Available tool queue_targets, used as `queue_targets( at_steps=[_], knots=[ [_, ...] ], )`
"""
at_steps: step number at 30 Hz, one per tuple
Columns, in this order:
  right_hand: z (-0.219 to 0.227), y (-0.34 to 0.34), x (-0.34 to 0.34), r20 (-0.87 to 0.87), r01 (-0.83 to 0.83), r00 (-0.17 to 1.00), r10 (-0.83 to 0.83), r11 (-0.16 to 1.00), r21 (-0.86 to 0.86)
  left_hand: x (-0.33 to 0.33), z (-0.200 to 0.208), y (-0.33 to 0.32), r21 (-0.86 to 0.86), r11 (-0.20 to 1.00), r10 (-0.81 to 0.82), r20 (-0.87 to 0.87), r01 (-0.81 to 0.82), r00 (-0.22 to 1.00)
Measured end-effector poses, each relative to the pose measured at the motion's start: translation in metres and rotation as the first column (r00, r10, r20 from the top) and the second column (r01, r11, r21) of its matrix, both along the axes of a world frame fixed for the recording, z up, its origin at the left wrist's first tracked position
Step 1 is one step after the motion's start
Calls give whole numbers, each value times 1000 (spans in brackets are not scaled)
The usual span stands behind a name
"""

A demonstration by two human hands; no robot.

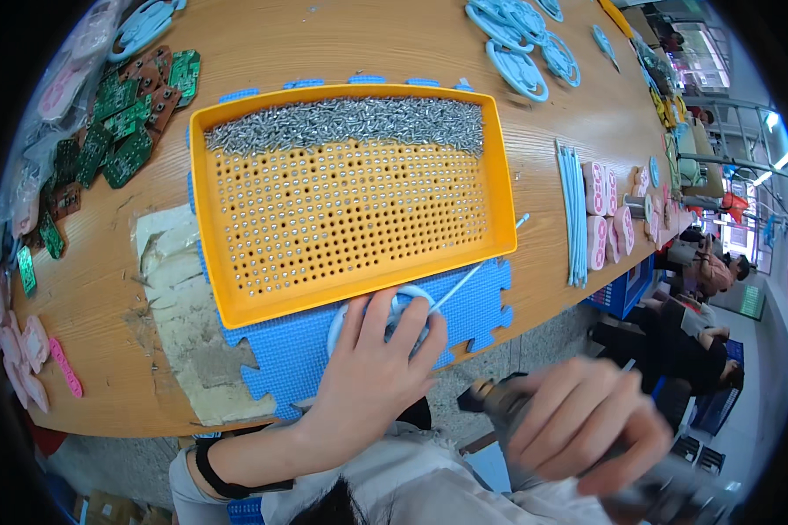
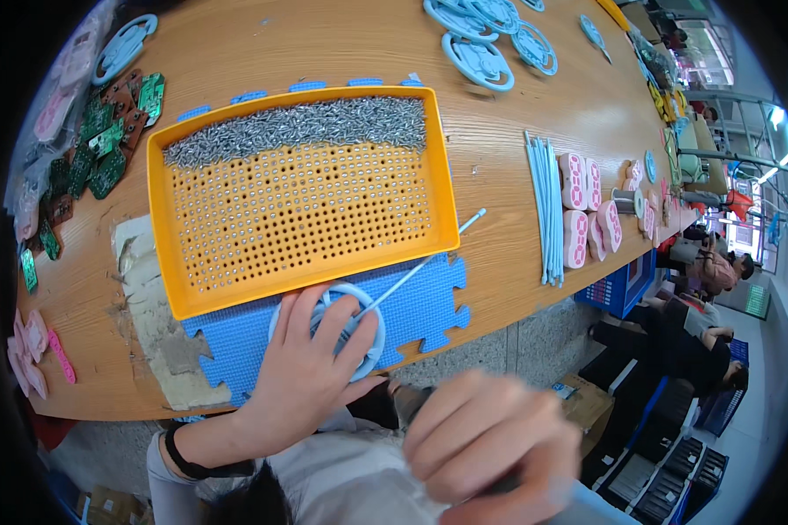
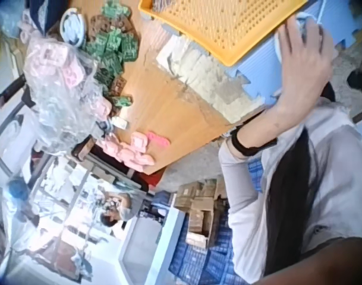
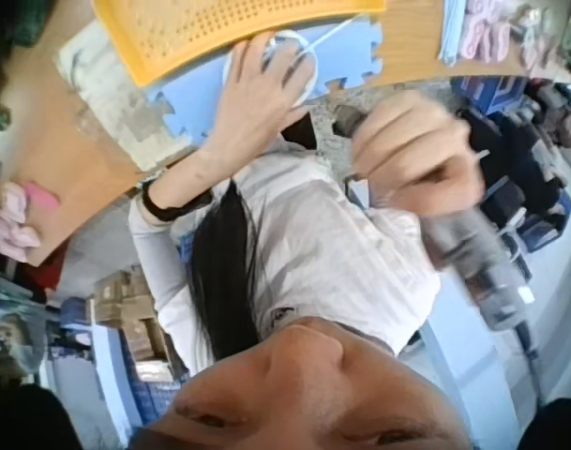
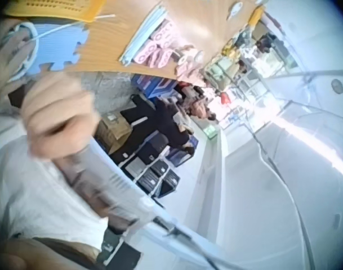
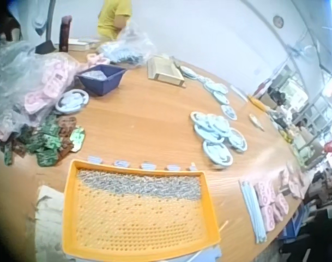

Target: Assemble plastic toy components using an electric screwdriver.

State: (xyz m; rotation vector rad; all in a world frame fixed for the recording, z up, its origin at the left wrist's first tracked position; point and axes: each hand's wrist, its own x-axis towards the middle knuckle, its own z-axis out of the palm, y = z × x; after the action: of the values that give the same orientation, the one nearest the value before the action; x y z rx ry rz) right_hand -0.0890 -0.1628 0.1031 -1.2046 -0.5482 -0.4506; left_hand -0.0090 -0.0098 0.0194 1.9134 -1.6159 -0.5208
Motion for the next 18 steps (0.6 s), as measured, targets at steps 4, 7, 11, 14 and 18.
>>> queue_targets(
  at_steps=[4, 7, 11, 14, 18],
  knots=[
    [2, -33, 6, 13, 420, 901, -433, 867, -269, -9, 2, -11, 38, 998, 52, 80, -56, 995],
    [-22, -46, 31, 82, 555, 829, -553, 797, -239, -7, 1, -9, 53, 996, 65, 86, -70, 994],
    [-34, -55, 41, 58, 533, 843, -534, 818, -218, -7, 1, -9, 39, 997, 66, 75, -69, 995],
    [-45, -56, 42, 68, 566, 821, -566, 795, -216, -8, 0, -10, 34, 996, 76, 71, -79, 995],
    [-51, -54, 44, 29, 599, 793, -608, 770, -218, -7, 0, -9, 31, 995, 94, 82, -97, 992]
  ],
)
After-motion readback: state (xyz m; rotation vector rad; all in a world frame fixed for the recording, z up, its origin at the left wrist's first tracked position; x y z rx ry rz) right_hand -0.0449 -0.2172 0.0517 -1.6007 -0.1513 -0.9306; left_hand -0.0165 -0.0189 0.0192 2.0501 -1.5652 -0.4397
